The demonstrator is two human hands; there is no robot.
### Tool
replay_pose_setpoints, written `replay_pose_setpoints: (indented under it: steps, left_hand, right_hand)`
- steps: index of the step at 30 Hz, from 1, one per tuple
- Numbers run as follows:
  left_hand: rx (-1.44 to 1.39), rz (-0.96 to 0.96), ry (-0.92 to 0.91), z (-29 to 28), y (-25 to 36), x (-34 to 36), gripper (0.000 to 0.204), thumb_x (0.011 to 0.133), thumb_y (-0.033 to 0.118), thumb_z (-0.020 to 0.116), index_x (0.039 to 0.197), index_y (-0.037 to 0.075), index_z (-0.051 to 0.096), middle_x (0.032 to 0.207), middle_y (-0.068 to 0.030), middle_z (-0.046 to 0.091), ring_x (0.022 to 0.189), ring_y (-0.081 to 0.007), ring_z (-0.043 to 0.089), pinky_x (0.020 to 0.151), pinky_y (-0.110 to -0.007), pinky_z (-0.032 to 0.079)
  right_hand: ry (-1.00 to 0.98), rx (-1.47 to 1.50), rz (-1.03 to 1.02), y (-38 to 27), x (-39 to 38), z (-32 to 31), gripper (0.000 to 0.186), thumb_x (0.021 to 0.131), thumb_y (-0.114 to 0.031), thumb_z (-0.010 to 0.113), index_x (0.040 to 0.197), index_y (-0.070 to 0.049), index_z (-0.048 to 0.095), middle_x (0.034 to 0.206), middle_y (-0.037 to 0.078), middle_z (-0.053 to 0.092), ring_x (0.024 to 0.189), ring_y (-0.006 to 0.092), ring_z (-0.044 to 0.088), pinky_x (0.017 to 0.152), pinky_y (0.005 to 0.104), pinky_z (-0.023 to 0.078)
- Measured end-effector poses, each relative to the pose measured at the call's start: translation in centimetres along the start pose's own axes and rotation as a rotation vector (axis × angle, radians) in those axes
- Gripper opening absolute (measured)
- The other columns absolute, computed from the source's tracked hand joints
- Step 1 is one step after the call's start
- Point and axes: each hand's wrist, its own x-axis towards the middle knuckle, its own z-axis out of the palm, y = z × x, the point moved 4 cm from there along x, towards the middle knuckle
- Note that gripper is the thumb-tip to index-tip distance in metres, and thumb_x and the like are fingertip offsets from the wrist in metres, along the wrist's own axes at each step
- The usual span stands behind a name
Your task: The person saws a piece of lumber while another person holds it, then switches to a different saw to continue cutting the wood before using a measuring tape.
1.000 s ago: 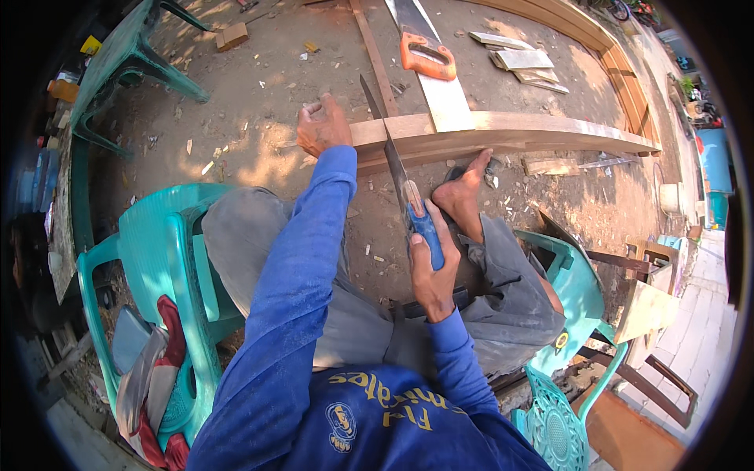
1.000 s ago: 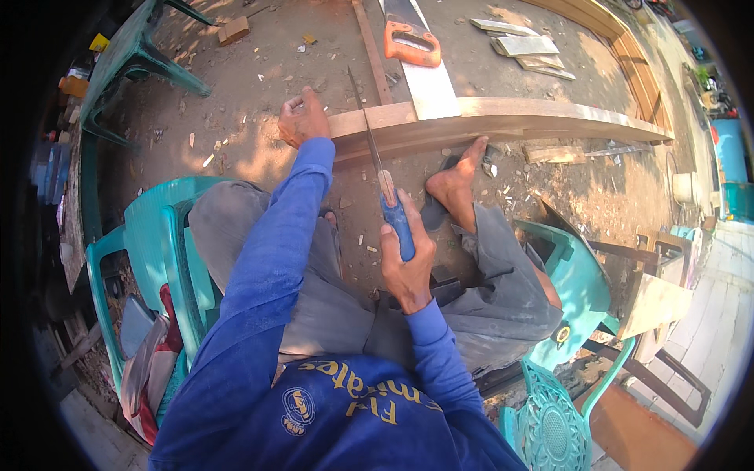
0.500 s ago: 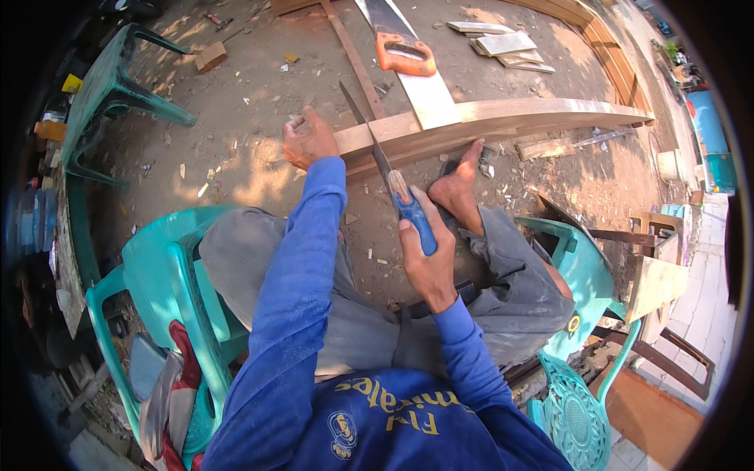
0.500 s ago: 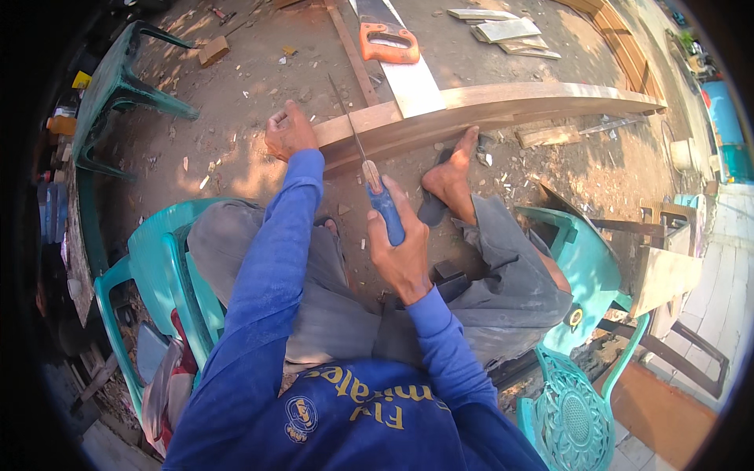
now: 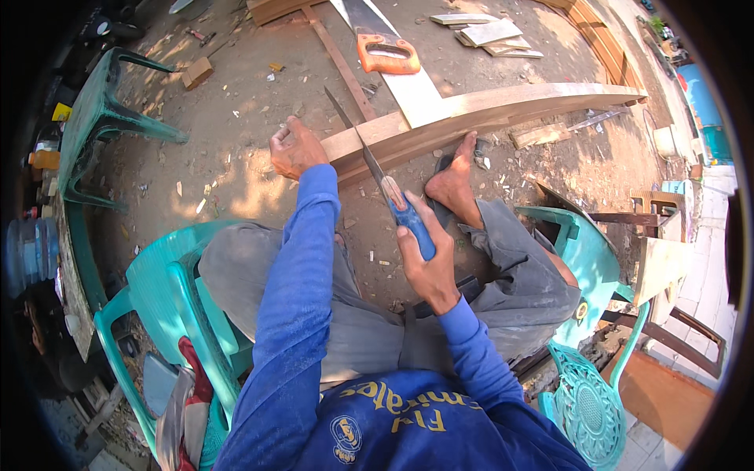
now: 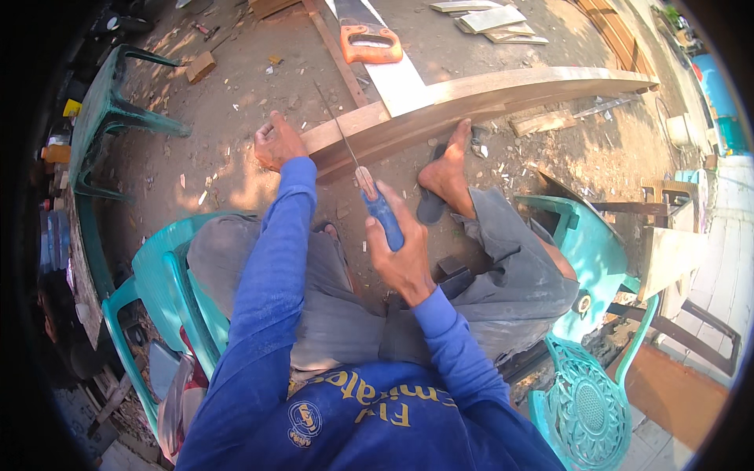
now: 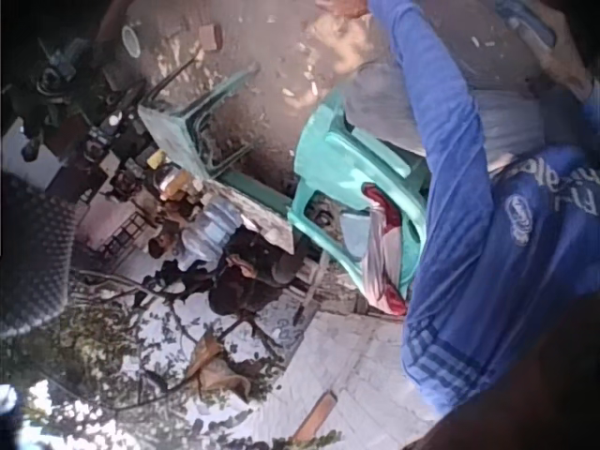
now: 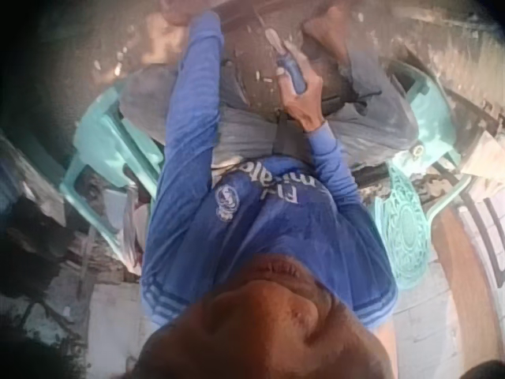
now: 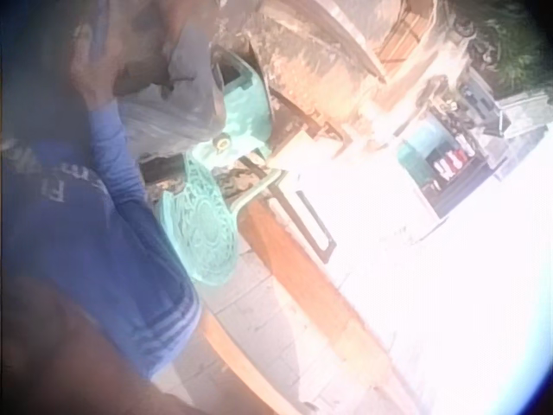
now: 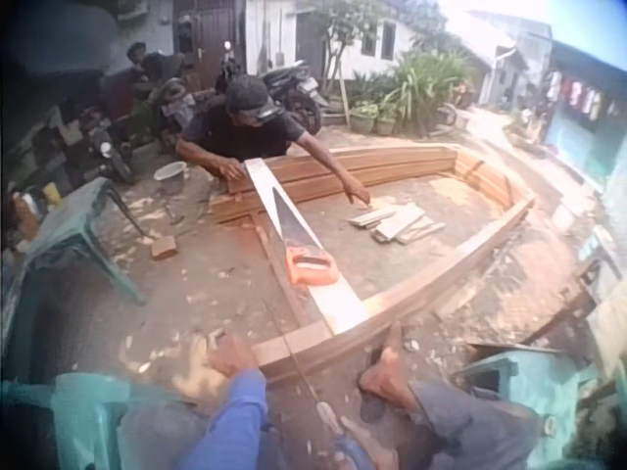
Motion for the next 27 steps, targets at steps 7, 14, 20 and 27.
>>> replay_pose_setpoints:
  steps: [7, 14, 20, 27]
  left_hand:
    - [-0.054, -0.038, -0.050, 0.3, -0.3, -1.3, 0.043, 0.083, 0.042, 0.070, 0.085, -0.001, 0.069, 0.074, -0.0190, 0.070, 0.075, -0.0287, 0.067, 0.072, -0.043, 0.051]
    - [0.039, 0.072, 0.013, 0.6, -0.1, -0.1, 0.043, 0.084, 0.041, 0.069, 0.086, -0.002, 0.068, 0.071, -0.0182, 0.068, 0.075, -0.0282, 0.067, 0.071, -0.043, 0.052]
    - [-0.042, -0.081, -0.062, -0.3, 0.3, -1.9, 0.038, 0.087, 0.036, 0.069, 0.088, -0.001, 0.065, 0.068, -0.0141, 0.064, 0.064, -0.0244, 0.063, 0.064, -0.040, 0.052]
    - [-0.021, -0.013, -0.105, 0.7, 0.7, -1.7, 0.039, 0.089, 0.037, 0.069, 0.090, -0.002, 0.065, 0.075, -0.0149, 0.066, 0.063, -0.0236, 0.065, 0.062, -0.038, 0.055]
  right_hand:
    - [0.006, -0.056, -0.087, 0.7, -7.5, -4.2, 0.054, 0.086, -0.007, 0.061, 0.139, 0.000, 0.054, 0.119, 0.025, 0.068, 0.108, 0.0333, 0.071, 0.090, 0.0343, 0.053]
    - [-0.024, 0.066, -0.006, 2.2, -0.3, -0.2, 0.055, 0.086, -0.009, 0.062, 0.139, 0.000, 0.053, 0.117, 0.029, 0.066, 0.103, 0.0384, 0.071, 0.084, 0.0375, 0.054]
    - [0.013, 0.026, -0.006, 4.1, -11.2, -5.1, 0.056, 0.083, -0.010, 0.063, 0.138, -0.001, 0.055, 0.126, 0.024, 0.067, 0.107, 0.0369, 0.070, 0.089, 0.0351, 0.055]
    - [0.102, 0.107, -0.267, 7.9, -0.3, 0.7, 0.057, 0.083, -0.011, 0.065, 0.139, -0.005, 0.055, 0.121, 0.024, 0.068, 0.093, 0.0359, 0.073, 0.082, 0.0373, 0.057]
